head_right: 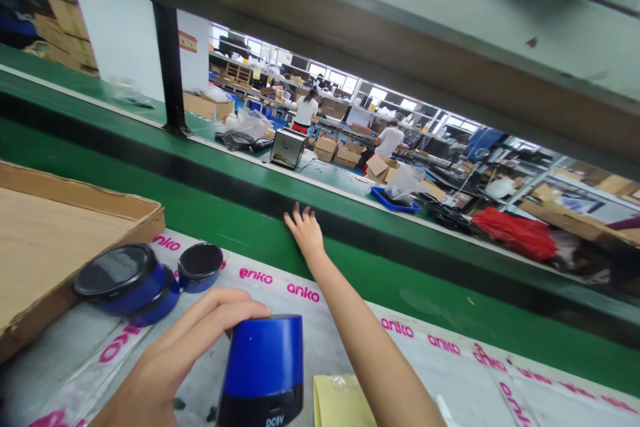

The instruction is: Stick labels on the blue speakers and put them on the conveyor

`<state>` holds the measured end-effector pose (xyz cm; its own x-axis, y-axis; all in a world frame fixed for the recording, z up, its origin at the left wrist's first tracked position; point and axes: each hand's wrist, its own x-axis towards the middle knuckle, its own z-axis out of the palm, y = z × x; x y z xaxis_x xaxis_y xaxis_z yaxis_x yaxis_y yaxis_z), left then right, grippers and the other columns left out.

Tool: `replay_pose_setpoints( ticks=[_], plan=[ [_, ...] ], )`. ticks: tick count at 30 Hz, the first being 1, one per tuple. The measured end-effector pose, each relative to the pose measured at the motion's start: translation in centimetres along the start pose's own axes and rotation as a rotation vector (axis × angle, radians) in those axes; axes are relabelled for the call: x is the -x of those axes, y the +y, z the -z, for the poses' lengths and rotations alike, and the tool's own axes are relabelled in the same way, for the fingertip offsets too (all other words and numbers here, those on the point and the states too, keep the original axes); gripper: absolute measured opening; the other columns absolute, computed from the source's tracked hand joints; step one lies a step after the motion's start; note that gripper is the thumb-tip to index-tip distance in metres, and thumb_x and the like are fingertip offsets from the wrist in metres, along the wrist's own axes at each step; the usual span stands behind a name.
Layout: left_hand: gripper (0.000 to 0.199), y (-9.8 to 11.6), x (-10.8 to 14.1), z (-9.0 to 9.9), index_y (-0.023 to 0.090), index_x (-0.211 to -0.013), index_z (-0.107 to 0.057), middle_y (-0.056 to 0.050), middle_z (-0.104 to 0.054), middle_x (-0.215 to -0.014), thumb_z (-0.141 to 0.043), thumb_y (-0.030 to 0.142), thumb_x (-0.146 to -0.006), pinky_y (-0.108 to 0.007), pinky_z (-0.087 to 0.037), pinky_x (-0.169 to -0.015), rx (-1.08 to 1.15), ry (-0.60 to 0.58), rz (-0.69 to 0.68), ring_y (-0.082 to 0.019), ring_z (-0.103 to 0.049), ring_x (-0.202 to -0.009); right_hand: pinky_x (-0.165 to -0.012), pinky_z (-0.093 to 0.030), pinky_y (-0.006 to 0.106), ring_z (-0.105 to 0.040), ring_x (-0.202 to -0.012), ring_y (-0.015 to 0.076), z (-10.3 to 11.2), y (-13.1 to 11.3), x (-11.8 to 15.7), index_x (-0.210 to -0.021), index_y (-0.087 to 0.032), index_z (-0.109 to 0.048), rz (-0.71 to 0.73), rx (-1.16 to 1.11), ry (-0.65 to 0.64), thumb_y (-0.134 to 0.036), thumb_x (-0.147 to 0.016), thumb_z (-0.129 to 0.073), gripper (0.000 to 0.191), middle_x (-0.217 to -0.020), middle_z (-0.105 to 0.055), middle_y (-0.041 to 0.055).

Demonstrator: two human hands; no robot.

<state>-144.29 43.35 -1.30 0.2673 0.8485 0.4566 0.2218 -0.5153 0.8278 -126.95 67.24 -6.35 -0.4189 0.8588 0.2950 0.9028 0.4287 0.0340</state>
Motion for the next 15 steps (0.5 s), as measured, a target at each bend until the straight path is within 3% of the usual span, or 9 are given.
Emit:
replay_pose_setpoints(
  ticks=[3,7,9,10,12,14,15],
  plan=[
    [0.069,0.0,-0.4,-0.2,0.042,-0.117,-0.053,0.013,-0.061,-0.114,-0.073,0.001,-0.065,-0.011,-0.046,-0.094,-0.071,0.033,0.006,-0.009,-0.062,-0.108,-0.11,-0.04,0.057,-0.049,-0.132,0.0292,0.5,-0.6,0.8,-0.132,-0.023,-0.055,0.032,-0.109,0.007,-0.027,-0.095,-0.062,0.039,-0.147,-0.048,0.0095],
    [0.057,0.2,-0.5,-0.3,0.041,-0.114,-0.054,0.011,-0.062,-0.11,-0.069,0.007,-0.071,-0.015,-0.052,-0.086,-0.141,0.063,0.002,-0.011,-0.062,-0.107,-0.115,-0.032,0.06,-0.038,-0.141,0.0317,5.1,-1.6,3.3,-0.13,-0.021,-0.057,-0.006,-0.36,0.075,-0.027,-0.093,-0.064,0.038,-0.153,-0.042,0.0098],
    [0.058,0.3,-0.3,-0.1,0.04,-0.117,-0.053,0.011,-0.06,-0.112,-0.067,0.006,-0.072,-0.013,-0.049,-0.09,-0.155,0.059,-0.023,-0.009,-0.061,-0.108,-0.113,-0.037,0.056,-0.042,-0.139,0.0294,8.2,-2.7,6.4,-0.123,-0.018,-0.061,-0.071,-0.539,0.105,-0.031,-0.096,-0.059,0.03,-0.15,-0.046,0.0106],
    [0.059,0.3,-0.2,-0.1,0.039,-0.119,-0.052,0.01,-0.059,-0.114,-0.065,0.005,-0.072,-0.011,-0.046,-0.093,-0.165,0.058,-0.045,-0.008,-0.06,-0.109,-0.107,-0.046,0.05,-0.051,-0.133,0.0258,9.5,-3.3,8.4,-0.121,-0.017,-0.061,-0.107,-0.647,0.105,-0.033,-0.1,-0.051,0.028,-0.143,-0.053,0.011],
    [0.06,0.4,0.3,-0.1,0.035,-0.123,-0.05,0.007,-0.053,-0.119,-0.059,0.004,-0.073,-0.01,-0.04,-0.099,-0.209,0.071,-0.1,-0.008,-0.056,-0.113,-0.086,-0.061,0.036,-0.069,-0.107,0.0192,11.4,-4.8,13.3,-0.125,-0.021,-0.059,-0.193,-0.854,0.053,-0.046,-0.106,-0.021,0.05,-0.127,-0.067,0.0101],
    [0.06,0.7,0.8,-0.5,0.031,-0.126,-0.048,0.003,-0.047,-0.12,-0.051,0.003,-0.073,-0.013,-0.039,-0.101,-0.289,0.065,-0.159,-0.011,-0.053,-0.113,-0.088,-0.061,0.035,-0.068,-0.113,0.0202,12.1,-6.2,18.1,-0.133,-0.034,-0.057,-0.23,-0.98,-0.017,-0.055,-0.103,-0.017,0.053,-0.138,-0.062,0.0042],
    [0.059,0.8,1.1,-0.8,0.029,-0.126,-0.048,0.001,-0.045,-0.119,-0.048,0.002,-0.073,-0.017,-0.039,-0.099,-0.321,0.048,-0.18,-0.013,-0.052,-0.112,-0.092,-0.058,0.033,-0.06,-0.126,0.0211,12.2,-7.0,20.1,-0.136,-0.042,-0.053,-0.209,-1.07,-0.044,-0.062,-0.099,-0.031,0.048,-0.142,-0.059,-0.001]
  ],
)
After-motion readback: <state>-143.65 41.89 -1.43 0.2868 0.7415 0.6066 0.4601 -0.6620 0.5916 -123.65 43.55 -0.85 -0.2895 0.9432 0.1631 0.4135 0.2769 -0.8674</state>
